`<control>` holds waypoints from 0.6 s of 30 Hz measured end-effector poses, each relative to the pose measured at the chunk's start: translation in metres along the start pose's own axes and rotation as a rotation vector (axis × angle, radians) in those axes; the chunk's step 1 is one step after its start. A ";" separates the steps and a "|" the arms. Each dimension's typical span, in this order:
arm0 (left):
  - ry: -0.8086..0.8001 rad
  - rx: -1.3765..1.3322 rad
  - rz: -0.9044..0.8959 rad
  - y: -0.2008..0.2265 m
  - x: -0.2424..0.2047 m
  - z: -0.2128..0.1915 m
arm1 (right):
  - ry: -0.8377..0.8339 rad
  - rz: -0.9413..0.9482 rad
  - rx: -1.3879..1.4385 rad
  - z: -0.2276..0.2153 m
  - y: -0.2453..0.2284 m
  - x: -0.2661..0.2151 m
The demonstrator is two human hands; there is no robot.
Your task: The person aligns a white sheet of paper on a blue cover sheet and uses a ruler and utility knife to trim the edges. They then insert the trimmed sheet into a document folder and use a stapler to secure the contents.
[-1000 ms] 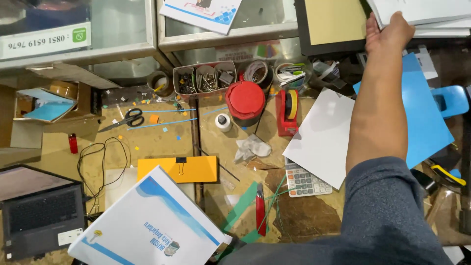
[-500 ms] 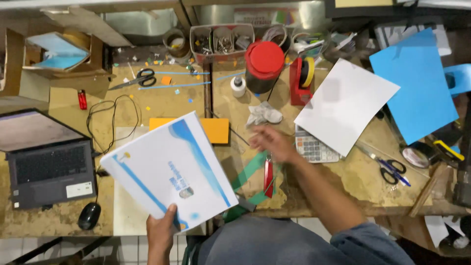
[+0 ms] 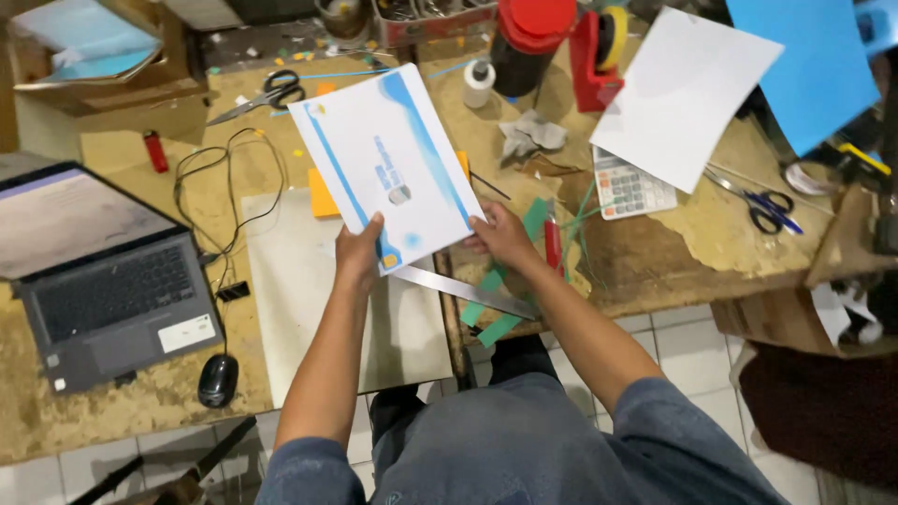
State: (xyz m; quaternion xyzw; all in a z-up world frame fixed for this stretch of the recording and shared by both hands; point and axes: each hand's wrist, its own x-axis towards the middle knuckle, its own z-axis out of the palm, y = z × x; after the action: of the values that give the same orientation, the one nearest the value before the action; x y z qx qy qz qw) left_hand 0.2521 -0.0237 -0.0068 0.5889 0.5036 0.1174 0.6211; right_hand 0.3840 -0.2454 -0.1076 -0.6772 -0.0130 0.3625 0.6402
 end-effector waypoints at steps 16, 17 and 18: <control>0.042 0.565 0.013 -0.037 0.100 -0.005 | 0.996 0.316 -0.380 -0.392 0.007 0.060; 0.038 0.552 0.052 -0.041 0.099 -0.006 | 0.951 0.323 -0.493 -0.399 0.012 0.062; 0.034 0.539 0.091 -0.046 0.097 -0.008 | 0.904 0.328 -0.605 -0.406 0.017 0.063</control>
State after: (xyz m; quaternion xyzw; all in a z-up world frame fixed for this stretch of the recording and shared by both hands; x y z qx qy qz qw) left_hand 0.2709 0.0401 -0.0912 0.7528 0.5001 0.0167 0.4278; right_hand 0.6291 -0.5664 -0.1860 -0.9114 0.2646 0.1114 0.2949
